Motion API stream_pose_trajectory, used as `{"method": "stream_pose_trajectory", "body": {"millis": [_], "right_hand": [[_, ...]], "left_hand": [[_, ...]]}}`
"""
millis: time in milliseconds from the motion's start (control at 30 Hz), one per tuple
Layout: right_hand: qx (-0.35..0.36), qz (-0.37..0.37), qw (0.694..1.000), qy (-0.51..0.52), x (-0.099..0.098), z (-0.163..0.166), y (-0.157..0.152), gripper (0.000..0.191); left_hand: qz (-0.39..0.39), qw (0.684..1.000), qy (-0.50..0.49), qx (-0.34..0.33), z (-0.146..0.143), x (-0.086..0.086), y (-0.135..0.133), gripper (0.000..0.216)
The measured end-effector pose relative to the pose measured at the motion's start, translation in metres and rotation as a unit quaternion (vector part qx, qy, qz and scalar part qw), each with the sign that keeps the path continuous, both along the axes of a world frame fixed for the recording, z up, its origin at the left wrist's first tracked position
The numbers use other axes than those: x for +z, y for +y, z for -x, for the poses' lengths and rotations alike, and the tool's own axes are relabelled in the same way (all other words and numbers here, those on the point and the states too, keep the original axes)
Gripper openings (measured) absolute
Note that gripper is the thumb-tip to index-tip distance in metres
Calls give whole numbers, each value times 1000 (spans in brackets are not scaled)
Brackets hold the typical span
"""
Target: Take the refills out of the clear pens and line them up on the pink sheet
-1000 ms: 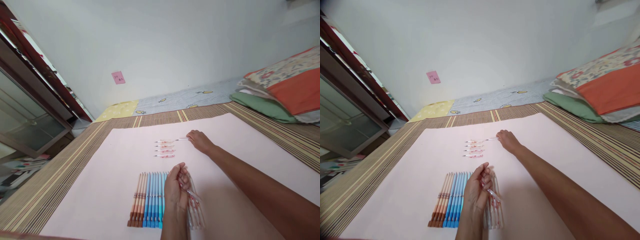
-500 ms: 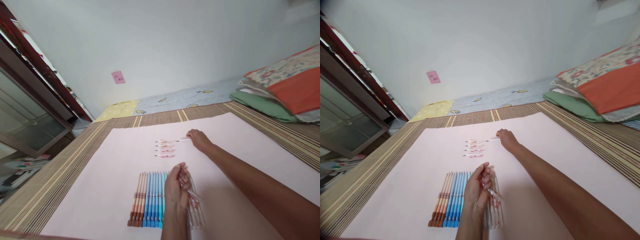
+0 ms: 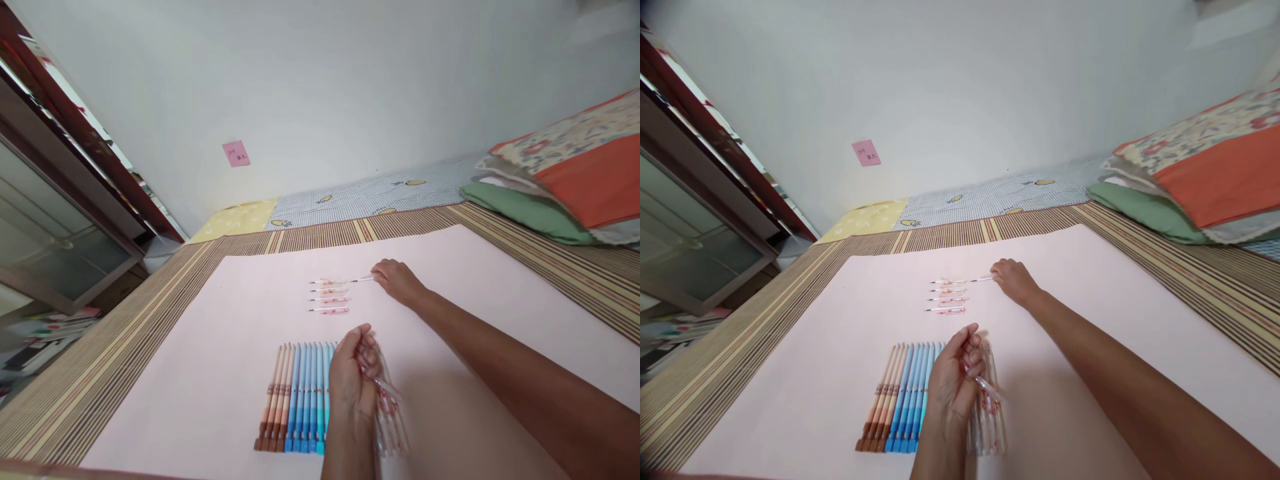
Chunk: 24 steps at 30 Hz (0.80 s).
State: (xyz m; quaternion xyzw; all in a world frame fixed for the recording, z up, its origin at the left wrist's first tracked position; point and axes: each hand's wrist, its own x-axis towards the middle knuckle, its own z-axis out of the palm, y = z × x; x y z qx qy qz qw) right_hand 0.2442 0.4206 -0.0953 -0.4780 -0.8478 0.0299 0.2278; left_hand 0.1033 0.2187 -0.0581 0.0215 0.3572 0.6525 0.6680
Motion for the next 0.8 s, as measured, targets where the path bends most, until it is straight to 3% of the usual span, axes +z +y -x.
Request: {"method": "stream_pose_trajectory", "body": {"millis": [233,433,800], "right_hand": [[-21,-4,1000,-16,-1,5,1,15],[-34,-10,999,-25,-3,6,0,14],[-17,-7,1000,-8,-5,-2,1,17]], "left_hand": [[4,1000,0,0,-1,3,-1,18],[1,998,-41,38,0,9,-2,13],[-9,996,-65,53,3,6,-1,14]]}}
